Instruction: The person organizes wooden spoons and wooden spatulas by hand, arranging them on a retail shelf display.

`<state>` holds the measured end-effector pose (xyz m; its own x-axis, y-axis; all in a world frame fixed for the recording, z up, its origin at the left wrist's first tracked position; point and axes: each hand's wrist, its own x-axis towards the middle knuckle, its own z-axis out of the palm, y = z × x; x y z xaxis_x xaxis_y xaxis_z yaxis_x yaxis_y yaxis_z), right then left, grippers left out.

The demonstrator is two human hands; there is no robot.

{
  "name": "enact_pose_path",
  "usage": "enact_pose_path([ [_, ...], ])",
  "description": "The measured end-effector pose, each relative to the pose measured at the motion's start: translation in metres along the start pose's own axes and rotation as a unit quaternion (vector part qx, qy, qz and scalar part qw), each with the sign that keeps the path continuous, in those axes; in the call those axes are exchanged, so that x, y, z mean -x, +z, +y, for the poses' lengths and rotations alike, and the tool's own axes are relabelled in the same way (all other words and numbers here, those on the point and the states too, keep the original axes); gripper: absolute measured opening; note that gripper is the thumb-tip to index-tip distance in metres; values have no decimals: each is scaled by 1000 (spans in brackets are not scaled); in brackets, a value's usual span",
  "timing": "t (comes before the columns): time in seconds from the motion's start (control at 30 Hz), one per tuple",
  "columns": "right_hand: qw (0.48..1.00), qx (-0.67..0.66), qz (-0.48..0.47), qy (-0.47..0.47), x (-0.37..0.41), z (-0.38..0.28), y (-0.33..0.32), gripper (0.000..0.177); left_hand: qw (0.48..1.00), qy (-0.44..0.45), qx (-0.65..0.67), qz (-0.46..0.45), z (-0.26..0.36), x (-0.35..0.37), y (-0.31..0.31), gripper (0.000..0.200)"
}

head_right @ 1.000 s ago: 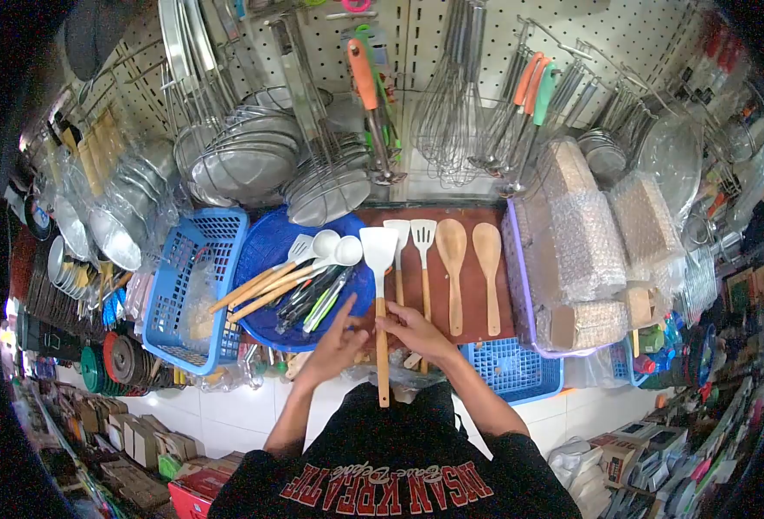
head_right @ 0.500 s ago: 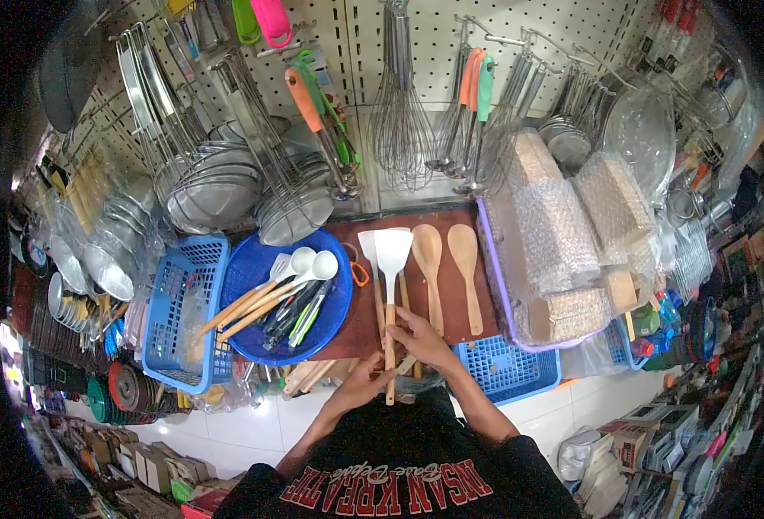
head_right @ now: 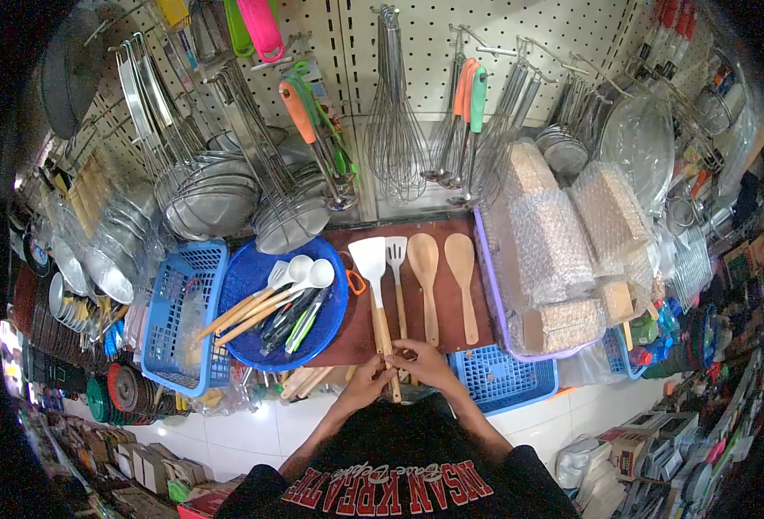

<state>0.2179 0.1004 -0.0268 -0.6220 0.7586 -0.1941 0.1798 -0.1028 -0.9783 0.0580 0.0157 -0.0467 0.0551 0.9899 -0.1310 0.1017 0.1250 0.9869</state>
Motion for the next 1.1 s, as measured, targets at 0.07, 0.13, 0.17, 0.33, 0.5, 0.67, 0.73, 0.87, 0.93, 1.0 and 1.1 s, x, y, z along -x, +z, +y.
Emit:
enact_pose_path([
  [0.07,1000,-4,27,-6,1,6,2,27,1000,10,-17,-4,-24,-5,3,27],
  [0.13,999,-4,50,-2,2,19,4,26,1000,5,-16,-7,-20,-8,4,27],
  [0.17,998,-1,61,5,2,29,4,26,1000,-6,-6,-10,-8,-7,5,27],
  [0.33,997,-11,73,12,4,35,-2,26,999,-6,-6,-31,-18,-15,13,25],
  [0.5,996,-38,84,16,4,42,-9,27,997,-33,-30,-66,-20,-25,18,29],
  [0.67,993,-27,105,46,4,27,-15,32,998,-31,-4,-50,-30,-39,28,30],
  [0.73,992,-9,114,45,4,27,-19,34,997,-49,-13,-57,-21,-44,30,29],
  [0.87,989,-5,141,35,2,39,-25,37,997,-18,-63,-39,-16,-49,37,28],
  [0.93,988,-18,150,40,2,35,-28,36,996,19,-82,-25,-23,-52,42,29],
  [1.0,987,-19,153,48,4,31,-31,35,996,39,-77,-23,-21,-55,44,29],
  [1.1,985,-35,161,55,-3,65,-42,40,986,-112,-59,-104,-4,-62,45,29],
])
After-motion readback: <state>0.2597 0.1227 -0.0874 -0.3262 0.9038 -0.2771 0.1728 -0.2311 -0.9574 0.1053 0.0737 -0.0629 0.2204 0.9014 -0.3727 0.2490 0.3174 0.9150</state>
